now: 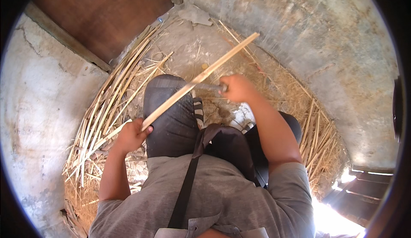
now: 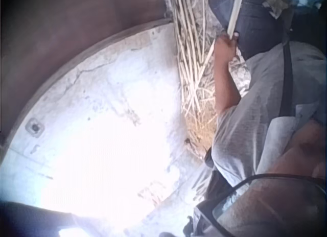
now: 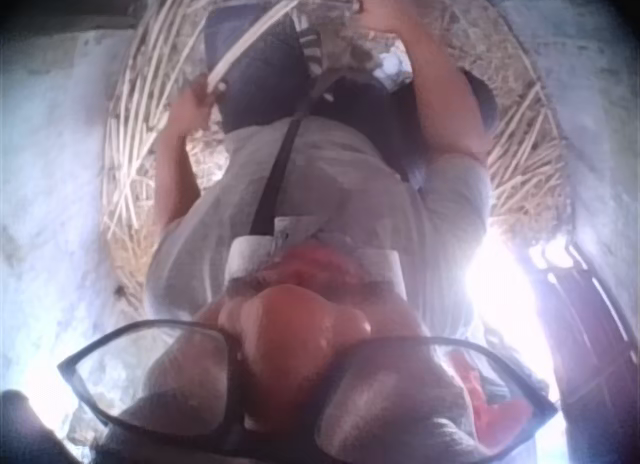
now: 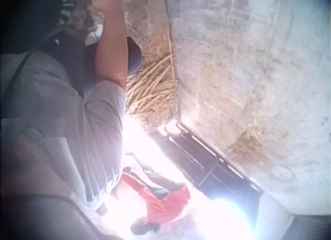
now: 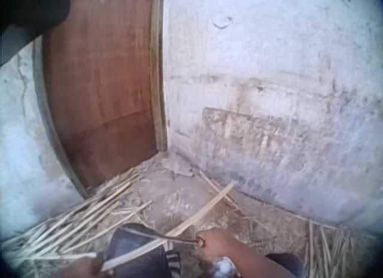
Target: The person sits on a straw-covered floor and uses a knife to shave a long, thin bamboo stick. They hold the stick against their leg and repeatedly scrape the blade along its length to remove the outer layer.
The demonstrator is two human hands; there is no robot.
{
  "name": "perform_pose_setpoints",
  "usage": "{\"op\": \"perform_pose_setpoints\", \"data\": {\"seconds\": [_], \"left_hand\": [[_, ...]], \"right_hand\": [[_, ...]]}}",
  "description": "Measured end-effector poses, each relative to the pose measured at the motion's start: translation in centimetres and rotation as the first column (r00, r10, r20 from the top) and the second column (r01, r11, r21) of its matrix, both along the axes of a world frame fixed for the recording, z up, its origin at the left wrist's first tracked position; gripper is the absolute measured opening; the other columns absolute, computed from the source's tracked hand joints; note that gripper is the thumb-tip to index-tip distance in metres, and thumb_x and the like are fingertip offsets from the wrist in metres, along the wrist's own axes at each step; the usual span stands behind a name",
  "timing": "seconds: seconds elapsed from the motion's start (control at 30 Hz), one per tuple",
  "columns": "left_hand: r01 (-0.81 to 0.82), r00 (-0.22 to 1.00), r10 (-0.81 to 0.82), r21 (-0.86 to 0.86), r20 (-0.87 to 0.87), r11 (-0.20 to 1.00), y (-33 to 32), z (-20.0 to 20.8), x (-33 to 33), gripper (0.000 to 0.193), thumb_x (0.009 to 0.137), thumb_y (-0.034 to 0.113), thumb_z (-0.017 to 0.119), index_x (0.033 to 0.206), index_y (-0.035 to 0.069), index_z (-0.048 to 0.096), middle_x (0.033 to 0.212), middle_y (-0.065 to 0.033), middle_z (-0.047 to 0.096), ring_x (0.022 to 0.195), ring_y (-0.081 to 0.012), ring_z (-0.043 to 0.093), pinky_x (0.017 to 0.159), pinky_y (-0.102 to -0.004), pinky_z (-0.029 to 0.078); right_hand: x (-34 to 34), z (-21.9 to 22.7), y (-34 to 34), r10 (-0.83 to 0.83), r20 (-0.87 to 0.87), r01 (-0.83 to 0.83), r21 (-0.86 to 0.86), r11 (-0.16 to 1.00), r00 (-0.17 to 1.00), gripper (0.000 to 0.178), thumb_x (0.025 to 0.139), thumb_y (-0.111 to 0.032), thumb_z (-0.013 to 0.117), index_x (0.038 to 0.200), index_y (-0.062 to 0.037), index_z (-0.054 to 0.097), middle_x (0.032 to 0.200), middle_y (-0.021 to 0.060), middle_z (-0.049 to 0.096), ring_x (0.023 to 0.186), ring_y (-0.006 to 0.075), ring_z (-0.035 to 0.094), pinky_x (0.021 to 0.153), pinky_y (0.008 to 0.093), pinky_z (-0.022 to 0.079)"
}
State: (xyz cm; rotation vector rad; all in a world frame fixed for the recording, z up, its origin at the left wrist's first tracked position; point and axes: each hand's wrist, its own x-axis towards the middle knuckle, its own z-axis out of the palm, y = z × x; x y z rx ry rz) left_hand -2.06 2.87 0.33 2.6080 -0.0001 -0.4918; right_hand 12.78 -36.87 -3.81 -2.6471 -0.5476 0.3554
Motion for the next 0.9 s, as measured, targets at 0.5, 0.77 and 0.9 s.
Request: {"op": "perform_pose_setpoints", "data": {"seconds": [0.5,0.77,0.9], "left_hand": [[0.040,0.978,-0.051,-0.058,-0.204,0.998,1.6,0.9,2.0,0.048,0.101,0.046,0.062,0.099,-0.002,0.064,0.082,-0.0215,0.064,0.078,-0.0355,0.062,0.075,-0.0467,0.048],[0.013,0.970,-0.017,-0.018,-0.244,1.000,0.8,1.7,1.9,0.051,0.102,0.049,0.061,0.096,-0.002,0.063,0.084,-0.0217,0.063,0.080,-0.0361,0.061,0.076,-0.0472,0.047],[0.038,0.978,-0.030,0.032,-0.206,0.999,0.7,1.7,1.8,0.050,0.100,0.047,0.064,0.091,-0.002,0.060,0.081,-0.0236,0.063,0.076,-0.0400,0.061,0.073,-0.0486,0.046]], "right_hand": [[-0.2,0.8,0.0,0.017,-0.030,-0.017,-0.001,1.000,0.999,0.042,0.084,-0.032,0.076,0.116,-0.0042,0.070,0.101,0.0219,0.073,0.096,0.0400,0.071,0.083,0.0488,0.056],[1.0,-1.4,-3.7,-0.227,0.048,0.222,0.101,0.970,0.973,0.040,0.083,-0.031,0.076,0.112,-0.0035,0.072,0.098,0.0212,0.073,0.097,0.0412,0.070,0.084,0.0489,0.056],[-1.9,2.9,1.1,0.016,-0.003,-0.016,-0.065,0.998,1.000,0.041,0.082,-0.030,0.076,0.112,-0.0019,0.071,0.101,0.0224,0.073,0.099,0.0423,0.070,0.086,0.0489,0.056]]}}
